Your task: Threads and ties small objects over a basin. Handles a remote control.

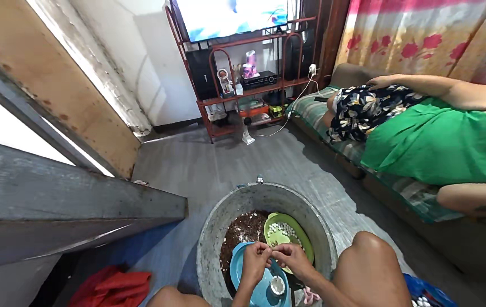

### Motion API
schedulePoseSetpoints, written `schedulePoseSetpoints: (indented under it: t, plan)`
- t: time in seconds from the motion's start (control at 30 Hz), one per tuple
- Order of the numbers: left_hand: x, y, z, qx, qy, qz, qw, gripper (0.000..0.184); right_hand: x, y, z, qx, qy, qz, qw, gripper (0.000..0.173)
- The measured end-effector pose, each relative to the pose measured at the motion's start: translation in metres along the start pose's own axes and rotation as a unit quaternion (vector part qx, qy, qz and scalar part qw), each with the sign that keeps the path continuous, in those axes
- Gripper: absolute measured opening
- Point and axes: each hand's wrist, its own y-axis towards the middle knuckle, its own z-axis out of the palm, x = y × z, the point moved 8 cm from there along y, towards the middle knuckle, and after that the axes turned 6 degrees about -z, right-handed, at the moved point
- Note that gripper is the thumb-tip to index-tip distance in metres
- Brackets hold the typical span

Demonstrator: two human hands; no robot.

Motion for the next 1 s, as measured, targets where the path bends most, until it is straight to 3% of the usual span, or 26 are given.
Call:
schedulePoseSetpoints:
  t: [0.2, 0.43, 0.5, 0.6, 0.77, 1.0]
  plan:
    - [0.003, 0.002, -0.003, 0.003, 0.055, -0.003, 0.998, 0.014, 0.005, -0.002, 0.001, 0.011, -0.081, -0.01, 0.997, 0.021]
    - [-0.005, 0.001, -0.023, -0.079, 0.044, -0.022, 0.996, 0.017, 0.017, -0.004, 0.001, 0.048, -0.144, -0.037, 0.988, 0.021]
    - [-0.014, 0.002, -0.024, -0.042, 0.016, 0.011, 0.999, 0.016, 0.015, -0.006, -0.001, 0.038, -0.125, -0.039, 0.991, 0.021]
    - [-0.023, -0.002, -0.011, 0.05, 0.059, 0.052, 0.996, 0.039, 0.013, -0.005, -0.002, 0.021, -0.083, -0.042, 0.995, 0.021]
    - [-0.015, -0.002, -0.003, 0.06, 0.153, 0.088, 0.983, 0.017, 0.013, -0.003, 0.0, 0.031, -0.073, -0.046, 0.996, 0.025]
    - [-0.011, 0.0, -0.009, 0.007, 0.156, 0.059, 0.986, 0.019, 0.007, -0.004, 0.005, 0.038, 0.008, -0.02, 0.999, 0.023]
